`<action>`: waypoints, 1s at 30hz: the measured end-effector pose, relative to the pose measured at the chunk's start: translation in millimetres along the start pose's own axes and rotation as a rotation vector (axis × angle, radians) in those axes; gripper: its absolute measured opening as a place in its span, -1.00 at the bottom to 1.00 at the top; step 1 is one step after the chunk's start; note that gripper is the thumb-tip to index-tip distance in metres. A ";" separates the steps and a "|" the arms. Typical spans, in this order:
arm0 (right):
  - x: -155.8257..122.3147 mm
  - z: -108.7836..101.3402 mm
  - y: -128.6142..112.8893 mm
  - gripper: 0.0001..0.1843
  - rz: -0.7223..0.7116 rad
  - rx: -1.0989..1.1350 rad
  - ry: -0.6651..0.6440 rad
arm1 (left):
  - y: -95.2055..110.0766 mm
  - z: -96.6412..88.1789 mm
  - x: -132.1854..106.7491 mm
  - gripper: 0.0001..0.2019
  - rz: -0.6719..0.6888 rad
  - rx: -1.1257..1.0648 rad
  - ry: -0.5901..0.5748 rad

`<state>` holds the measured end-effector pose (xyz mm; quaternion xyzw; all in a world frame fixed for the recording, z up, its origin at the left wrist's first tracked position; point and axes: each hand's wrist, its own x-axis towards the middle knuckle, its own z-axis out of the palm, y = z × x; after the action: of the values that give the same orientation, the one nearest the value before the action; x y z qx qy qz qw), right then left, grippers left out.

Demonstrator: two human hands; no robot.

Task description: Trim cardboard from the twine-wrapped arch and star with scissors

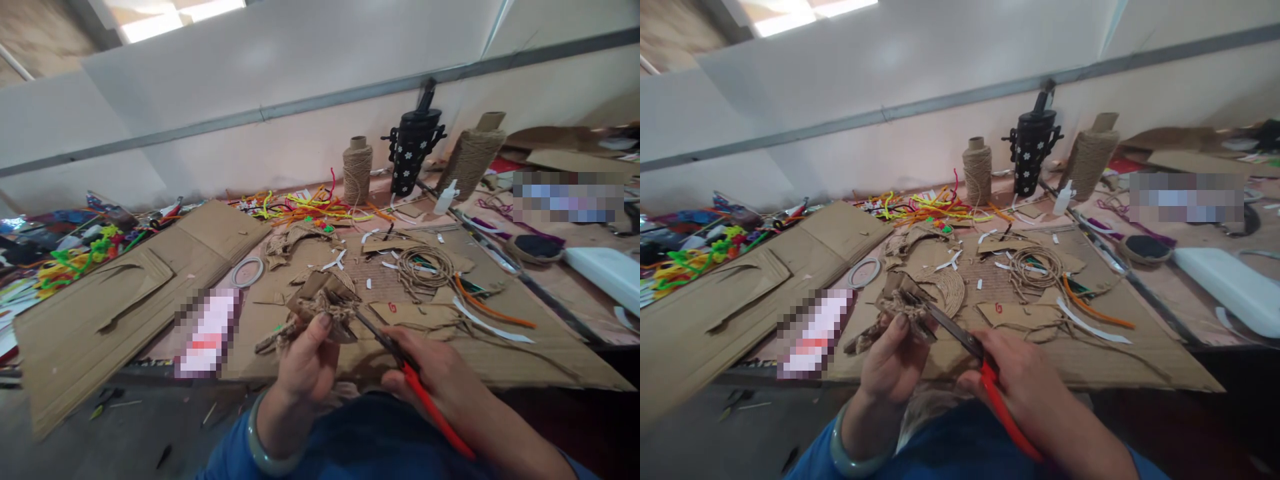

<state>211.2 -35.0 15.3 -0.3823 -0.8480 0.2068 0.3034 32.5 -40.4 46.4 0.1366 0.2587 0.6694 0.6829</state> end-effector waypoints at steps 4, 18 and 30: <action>-1.0 -3.9 1.4 -0.74 0.062 0.029 -0.085 | -1.0 -2.2 0.0 -0.86 0.025 0.021 0.003; 1.7 -31.7 3.6 -0.75 0.136 0.139 -0.279 | 5.8 -4.5 -0.5 -0.81 -0.055 0.032 0.007; -12.2 2.5 6.9 -0.64 0.033 0.201 -0.055 | 1.0 2.4 -1.6 -0.82 -0.075 -0.030 -0.038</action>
<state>219.5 -40.4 5.1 -0.3578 -0.8247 0.3062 0.3132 33.0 -41.5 49.2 0.1292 0.2403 0.6446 0.7142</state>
